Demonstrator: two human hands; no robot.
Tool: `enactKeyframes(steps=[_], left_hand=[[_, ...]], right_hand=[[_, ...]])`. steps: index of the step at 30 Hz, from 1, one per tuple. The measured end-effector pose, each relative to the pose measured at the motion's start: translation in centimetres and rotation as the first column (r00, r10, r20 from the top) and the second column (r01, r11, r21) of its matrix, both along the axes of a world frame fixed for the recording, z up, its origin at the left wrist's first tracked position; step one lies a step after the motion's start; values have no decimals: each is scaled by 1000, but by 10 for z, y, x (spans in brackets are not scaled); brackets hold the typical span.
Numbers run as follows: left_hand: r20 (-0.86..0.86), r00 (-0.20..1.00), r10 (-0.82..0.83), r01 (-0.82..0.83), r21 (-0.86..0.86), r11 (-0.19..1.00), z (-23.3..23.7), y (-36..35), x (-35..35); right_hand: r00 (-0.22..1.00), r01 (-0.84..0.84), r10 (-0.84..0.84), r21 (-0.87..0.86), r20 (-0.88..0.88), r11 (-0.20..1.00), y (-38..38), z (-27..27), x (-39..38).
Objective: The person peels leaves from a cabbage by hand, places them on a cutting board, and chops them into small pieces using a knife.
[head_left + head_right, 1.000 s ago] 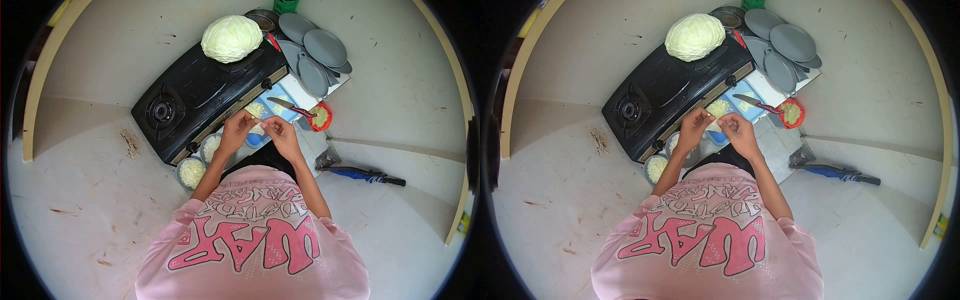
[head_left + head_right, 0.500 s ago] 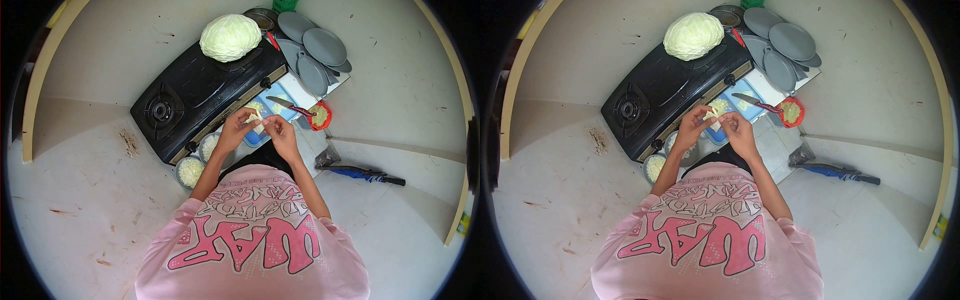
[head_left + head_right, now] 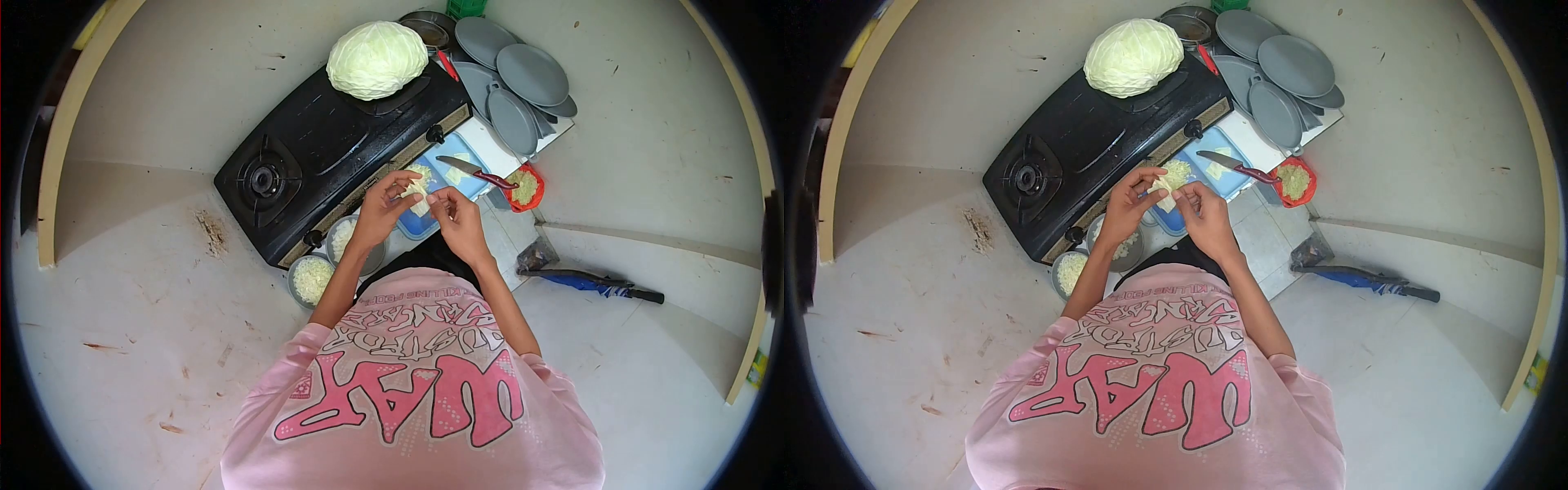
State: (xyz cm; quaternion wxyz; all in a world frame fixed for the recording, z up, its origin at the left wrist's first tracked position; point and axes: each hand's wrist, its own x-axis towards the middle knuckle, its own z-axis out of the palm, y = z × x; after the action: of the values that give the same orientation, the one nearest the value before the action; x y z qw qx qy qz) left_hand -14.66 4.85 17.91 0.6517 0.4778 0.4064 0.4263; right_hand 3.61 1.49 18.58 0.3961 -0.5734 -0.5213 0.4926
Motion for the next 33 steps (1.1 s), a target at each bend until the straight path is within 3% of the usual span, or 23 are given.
enactKeyframes(steps=[14,17,20,27,33], left_hand=[[115,992,58,-61,19,998,-9,0,3],[65,995,72,-71,-8,997,7,0,4],[82,995,-49,54,-69,996,-2,0,-4],[31,999,-21,23,-40,999,-15,-2,-11],[-9,1000,-29,29,-9,1000,-11,-2,-13]], right_hand=[[999,-22,22,8,30,1000,1,2,0],[999,-31,31,19,30,999,0,1,-1],[998,-66,66,-3,22,998,-1,-3,1],[995,-71,66,-79,-73,994,-6,-8,-2],[996,-49,46,-38,-80,998,-8,-7,-8]])
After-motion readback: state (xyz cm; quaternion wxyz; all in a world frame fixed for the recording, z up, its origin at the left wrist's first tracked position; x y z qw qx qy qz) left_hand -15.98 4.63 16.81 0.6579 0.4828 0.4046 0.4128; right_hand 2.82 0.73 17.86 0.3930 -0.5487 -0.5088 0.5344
